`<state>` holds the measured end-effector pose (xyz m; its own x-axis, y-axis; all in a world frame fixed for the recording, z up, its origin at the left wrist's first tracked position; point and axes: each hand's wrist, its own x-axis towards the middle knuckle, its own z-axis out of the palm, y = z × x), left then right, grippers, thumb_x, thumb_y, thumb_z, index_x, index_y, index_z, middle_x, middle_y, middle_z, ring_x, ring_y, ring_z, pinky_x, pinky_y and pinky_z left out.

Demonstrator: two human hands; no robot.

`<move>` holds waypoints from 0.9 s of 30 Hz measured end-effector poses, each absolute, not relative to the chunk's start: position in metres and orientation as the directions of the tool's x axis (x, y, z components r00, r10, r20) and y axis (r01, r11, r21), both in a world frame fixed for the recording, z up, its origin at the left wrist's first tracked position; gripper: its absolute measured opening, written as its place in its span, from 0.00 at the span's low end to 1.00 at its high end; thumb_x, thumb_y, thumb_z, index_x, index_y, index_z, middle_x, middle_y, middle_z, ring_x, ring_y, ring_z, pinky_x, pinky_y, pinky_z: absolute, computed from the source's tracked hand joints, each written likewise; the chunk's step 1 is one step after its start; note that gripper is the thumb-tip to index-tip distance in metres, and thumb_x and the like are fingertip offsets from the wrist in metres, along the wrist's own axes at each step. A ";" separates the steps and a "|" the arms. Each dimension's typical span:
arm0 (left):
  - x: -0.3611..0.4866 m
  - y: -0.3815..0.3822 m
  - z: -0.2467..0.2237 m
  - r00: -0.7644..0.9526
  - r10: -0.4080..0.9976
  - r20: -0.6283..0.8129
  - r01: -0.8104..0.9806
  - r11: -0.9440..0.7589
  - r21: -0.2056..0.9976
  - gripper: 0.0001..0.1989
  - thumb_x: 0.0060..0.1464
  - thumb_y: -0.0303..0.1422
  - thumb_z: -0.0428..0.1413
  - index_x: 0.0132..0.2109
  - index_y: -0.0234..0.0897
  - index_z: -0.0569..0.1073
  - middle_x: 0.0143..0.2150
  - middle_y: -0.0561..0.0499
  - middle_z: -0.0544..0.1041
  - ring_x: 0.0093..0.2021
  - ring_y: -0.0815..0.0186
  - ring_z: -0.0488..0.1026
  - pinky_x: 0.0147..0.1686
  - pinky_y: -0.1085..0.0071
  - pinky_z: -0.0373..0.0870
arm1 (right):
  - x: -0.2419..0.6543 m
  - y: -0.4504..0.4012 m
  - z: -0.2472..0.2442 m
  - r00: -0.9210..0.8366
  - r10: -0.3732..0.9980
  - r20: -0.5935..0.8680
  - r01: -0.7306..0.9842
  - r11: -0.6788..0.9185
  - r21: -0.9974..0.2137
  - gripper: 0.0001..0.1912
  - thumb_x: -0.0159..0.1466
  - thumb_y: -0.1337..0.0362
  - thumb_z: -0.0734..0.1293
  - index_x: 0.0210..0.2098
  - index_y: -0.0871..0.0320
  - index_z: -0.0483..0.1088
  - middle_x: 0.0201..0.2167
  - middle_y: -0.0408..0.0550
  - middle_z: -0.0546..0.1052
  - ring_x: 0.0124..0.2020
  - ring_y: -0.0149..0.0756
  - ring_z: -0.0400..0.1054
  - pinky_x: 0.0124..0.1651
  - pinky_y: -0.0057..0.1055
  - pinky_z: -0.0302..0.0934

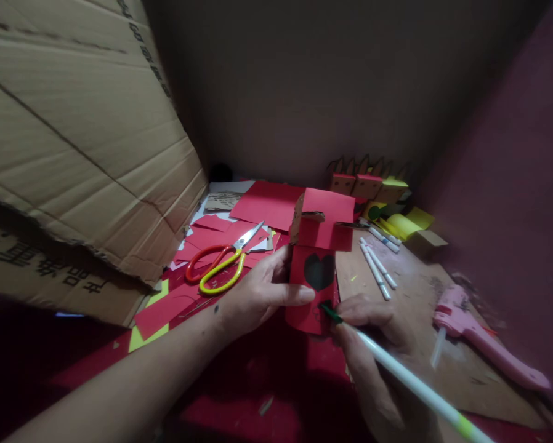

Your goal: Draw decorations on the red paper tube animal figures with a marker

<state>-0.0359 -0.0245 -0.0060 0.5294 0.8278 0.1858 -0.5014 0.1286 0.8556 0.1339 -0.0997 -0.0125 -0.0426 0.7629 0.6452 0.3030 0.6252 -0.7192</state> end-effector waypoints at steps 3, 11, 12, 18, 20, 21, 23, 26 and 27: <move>-0.036 -0.024 -0.007 0.535 0.824 0.188 -0.502 0.132 0.855 0.23 0.45 0.29 0.70 0.49 0.35 0.74 0.45 0.45 0.79 0.45 0.57 0.76 0.48 0.61 0.71 | 0.133 -0.098 -0.012 -0.039 0.760 0.649 0.305 0.628 -0.716 0.09 0.69 0.73 0.65 0.40 0.50 0.66 0.32 0.36 0.74 0.29 0.24 0.71 0.33 0.17 0.68; -0.036 -0.025 -0.005 0.516 0.838 0.179 -0.498 0.123 0.859 0.23 0.43 0.29 0.70 0.48 0.35 0.74 0.45 0.45 0.79 0.46 0.59 0.75 0.48 0.63 0.69 | 0.133 -0.096 -0.014 -0.055 0.752 0.656 0.303 0.639 -0.707 0.10 0.68 0.73 0.65 0.42 0.49 0.68 0.32 0.38 0.75 0.30 0.27 0.72 0.34 0.21 0.69; -0.036 -0.026 -0.004 0.515 0.839 0.176 -0.498 0.126 0.858 0.23 0.43 0.29 0.70 0.48 0.35 0.74 0.45 0.45 0.79 0.46 0.59 0.74 0.48 0.62 0.69 | 0.134 -0.097 -0.015 -0.043 0.756 0.653 0.306 0.632 -0.712 0.09 0.68 0.72 0.65 0.41 0.49 0.68 0.31 0.38 0.75 0.30 0.28 0.72 0.33 0.22 0.69; -0.035 -0.025 -0.005 0.507 0.848 0.154 -0.494 0.139 0.858 0.23 0.43 0.29 0.70 0.47 0.36 0.74 0.45 0.46 0.78 0.46 0.59 0.74 0.49 0.61 0.69 | 0.139 -0.100 -0.023 0.087 0.787 0.611 0.355 0.548 -0.757 0.03 0.66 0.66 0.69 0.39 0.50 0.74 0.33 0.45 0.77 0.33 0.37 0.73 0.34 0.32 0.70; -0.036 -0.024 -0.005 0.503 0.851 0.149 -0.492 0.140 0.859 0.23 0.42 0.29 0.71 0.47 0.36 0.74 0.45 0.46 0.78 0.46 0.59 0.74 0.49 0.62 0.68 | 0.140 -0.100 -0.025 0.101 0.792 0.601 0.357 0.535 -0.766 0.03 0.66 0.65 0.70 0.38 0.50 0.75 0.32 0.45 0.77 0.32 0.37 0.73 0.33 0.32 0.70; -0.036 -0.024 -0.006 0.503 0.852 0.145 -0.491 0.143 0.860 0.23 0.42 0.29 0.71 0.47 0.36 0.74 0.45 0.46 0.77 0.46 0.59 0.74 0.49 0.62 0.68 | 0.140 -0.100 -0.026 0.108 0.795 0.597 0.357 0.529 -0.770 0.02 0.66 0.65 0.70 0.38 0.50 0.75 0.32 0.45 0.77 0.31 0.37 0.73 0.32 0.32 0.70; -0.036 -0.025 -0.005 0.505 0.851 0.145 -0.491 0.145 0.859 0.23 0.42 0.29 0.71 0.47 0.36 0.74 0.45 0.47 0.77 0.45 0.60 0.74 0.48 0.62 0.68 | 0.140 -0.100 -0.026 0.123 0.797 0.591 0.355 0.520 -0.777 0.02 0.66 0.64 0.70 0.37 0.49 0.75 0.32 0.45 0.77 0.30 0.37 0.73 0.31 0.32 0.70; -0.036 -0.026 -0.003 0.516 0.841 0.160 -0.497 0.142 0.856 0.22 0.44 0.29 0.70 0.47 0.35 0.74 0.44 0.46 0.78 0.45 0.59 0.75 0.48 0.61 0.69 | 0.139 -0.100 -0.026 0.141 0.800 0.584 0.349 0.512 -0.785 0.01 0.66 0.63 0.70 0.37 0.49 0.75 0.32 0.45 0.77 0.31 0.38 0.73 0.30 0.32 0.70; -0.036 -0.026 -0.002 0.521 0.837 0.167 -0.501 0.141 0.854 0.22 0.44 0.29 0.69 0.48 0.35 0.74 0.44 0.45 0.78 0.45 0.58 0.75 0.48 0.61 0.69 | 0.138 -0.100 -0.025 0.144 0.801 0.581 0.345 0.509 -0.788 0.01 0.66 0.63 0.70 0.36 0.49 0.75 0.32 0.45 0.77 0.31 0.38 0.73 0.30 0.32 0.70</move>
<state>-0.0357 -0.0258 -0.0023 0.5209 0.8372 0.1667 -0.5006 0.1414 0.8540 0.1384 -0.0997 -0.0253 0.1438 0.8015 0.5805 0.3454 0.5091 -0.7884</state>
